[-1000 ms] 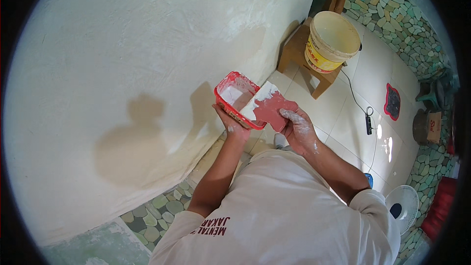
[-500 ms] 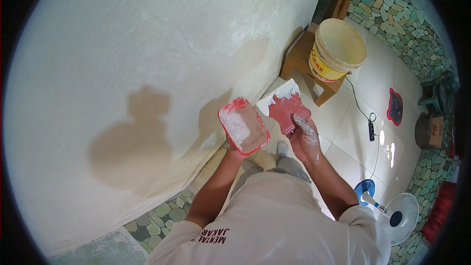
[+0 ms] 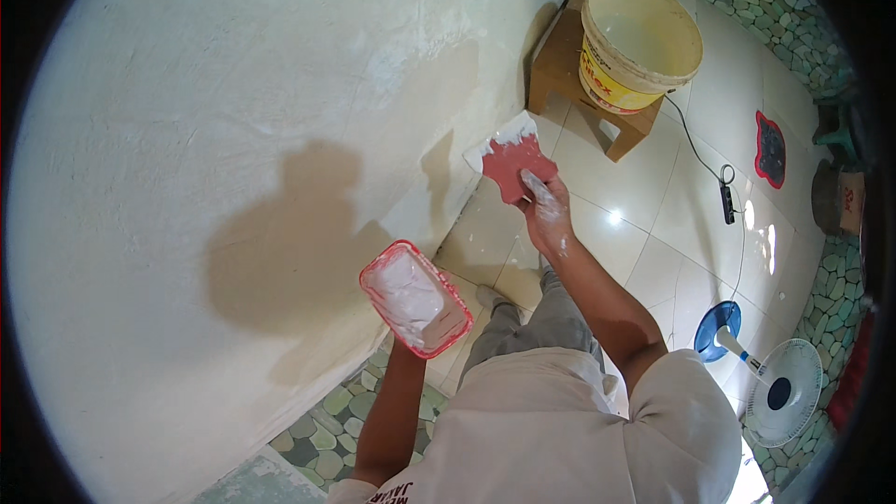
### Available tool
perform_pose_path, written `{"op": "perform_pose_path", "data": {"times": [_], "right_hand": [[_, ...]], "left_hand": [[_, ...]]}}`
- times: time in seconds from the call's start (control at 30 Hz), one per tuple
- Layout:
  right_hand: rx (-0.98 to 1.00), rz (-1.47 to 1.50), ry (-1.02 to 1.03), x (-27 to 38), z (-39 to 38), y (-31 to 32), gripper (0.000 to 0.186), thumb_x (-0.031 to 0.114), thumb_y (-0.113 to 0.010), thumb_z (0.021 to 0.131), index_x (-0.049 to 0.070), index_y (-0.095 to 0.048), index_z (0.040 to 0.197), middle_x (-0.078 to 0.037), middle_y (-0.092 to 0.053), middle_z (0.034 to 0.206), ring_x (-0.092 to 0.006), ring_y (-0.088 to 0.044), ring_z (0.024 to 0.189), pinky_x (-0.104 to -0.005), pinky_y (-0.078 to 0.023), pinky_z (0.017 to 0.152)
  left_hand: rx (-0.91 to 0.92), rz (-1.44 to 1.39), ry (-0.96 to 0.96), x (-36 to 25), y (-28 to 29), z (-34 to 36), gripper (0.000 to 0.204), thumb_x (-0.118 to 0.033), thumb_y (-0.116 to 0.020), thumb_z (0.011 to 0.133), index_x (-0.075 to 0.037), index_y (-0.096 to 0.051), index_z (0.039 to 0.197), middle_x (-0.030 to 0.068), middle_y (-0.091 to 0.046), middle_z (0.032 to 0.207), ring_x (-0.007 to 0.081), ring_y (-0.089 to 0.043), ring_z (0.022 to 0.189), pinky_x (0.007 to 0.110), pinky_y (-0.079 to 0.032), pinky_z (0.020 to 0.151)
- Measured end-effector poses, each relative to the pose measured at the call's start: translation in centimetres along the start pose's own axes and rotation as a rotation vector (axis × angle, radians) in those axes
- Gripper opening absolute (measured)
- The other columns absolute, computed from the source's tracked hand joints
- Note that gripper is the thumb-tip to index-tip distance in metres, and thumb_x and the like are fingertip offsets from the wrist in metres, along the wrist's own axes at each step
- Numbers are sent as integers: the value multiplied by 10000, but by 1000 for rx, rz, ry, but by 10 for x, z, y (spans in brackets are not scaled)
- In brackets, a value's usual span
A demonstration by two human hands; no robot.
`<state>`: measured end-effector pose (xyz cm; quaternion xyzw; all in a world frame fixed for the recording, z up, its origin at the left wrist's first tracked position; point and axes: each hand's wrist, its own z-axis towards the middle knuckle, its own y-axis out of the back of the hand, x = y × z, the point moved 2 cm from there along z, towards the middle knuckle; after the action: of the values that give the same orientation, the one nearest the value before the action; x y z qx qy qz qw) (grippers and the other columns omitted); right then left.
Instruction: Applying wall filler or putty to a wall using a spatula.
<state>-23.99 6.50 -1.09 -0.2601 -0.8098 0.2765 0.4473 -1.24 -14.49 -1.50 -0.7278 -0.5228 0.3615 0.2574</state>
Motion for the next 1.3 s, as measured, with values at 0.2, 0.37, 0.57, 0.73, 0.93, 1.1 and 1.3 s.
{"op": "perform_pose_path", "data": {"times": [0.2,0.37,0.57,0.73,0.93,1.1,1.3], "right_hand": [[-48,57,75,-11,32,-14,243,141,-617,937,141,-591,1179,3,-658,1093,-117,-630,886,-320,-543,736],[-45,89,41,-20,37,-3,245,158,-637,925,168,-600,1167,14,-657,1102,-121,-628,920,-331,-534,767],[-107,103,-17,-34,38,32,260,170,-633,932,167,-593,1189,13,-656,1101,-125,-625,903,-335,-533,775],[-111,117,-31,-50,46,53,261,175,-641,928,178,-601,1185,16,-659,1101,-125,-622,890,-331,-527,778],[-103,102,-52,-89,77,70,258,180,-648,925,179,-619,1182,19,-669,1093,-118,-629,911,-312,-528,768],[-170,131,22,-135,125,78,259,195,-647,931,149,-614,1185,8,-667,1108,-123,-637,938,-343,-521,801],[-401,-241,639,-185,219,81,316,12,-565,940,45,-605,1251,-72,-666,1165,-190,-640,1005,-333,-528,879]], "left_hand": [[-4,-137,-22,9,-47,-39,624,-588,-459,922,-154,-473,1370,158,-519,1366,417,-553,1166,605,-438,976],[70,-169,-51,12,-63,-58,669,-623,-474,908,-185,-451,1413,196,-477,1406,440,-506,1238,613,-384,1036],[162,-68,-77,15,-68,-61,710,-623,-467,915,-135,-423,1429,208,-448,1425,454,-487,1246,622,-378,1042],[94,-58,-71,21,-66,-56,675,-587,-470,931,-127,-429,1423,205,-454,1418,442,-492,1237,601,-377,1053],[97,-8,-18,34,-66,-54,585,-512,-468,959,-106,-470,1380,172,-529,1324,361,-529,1187,527,-388,1050],[-41,-99,98,55,-37,-40,561,-471,-473,967,-45,-493,1331,169,-571,1253,346,-541,1171,509,-408,1036],[-269,-253,213,76,-1,-24,598,-487,-488,958,8,-496,1294,178,-577,1229,359,-554,1130,484,-430,1028]]}}
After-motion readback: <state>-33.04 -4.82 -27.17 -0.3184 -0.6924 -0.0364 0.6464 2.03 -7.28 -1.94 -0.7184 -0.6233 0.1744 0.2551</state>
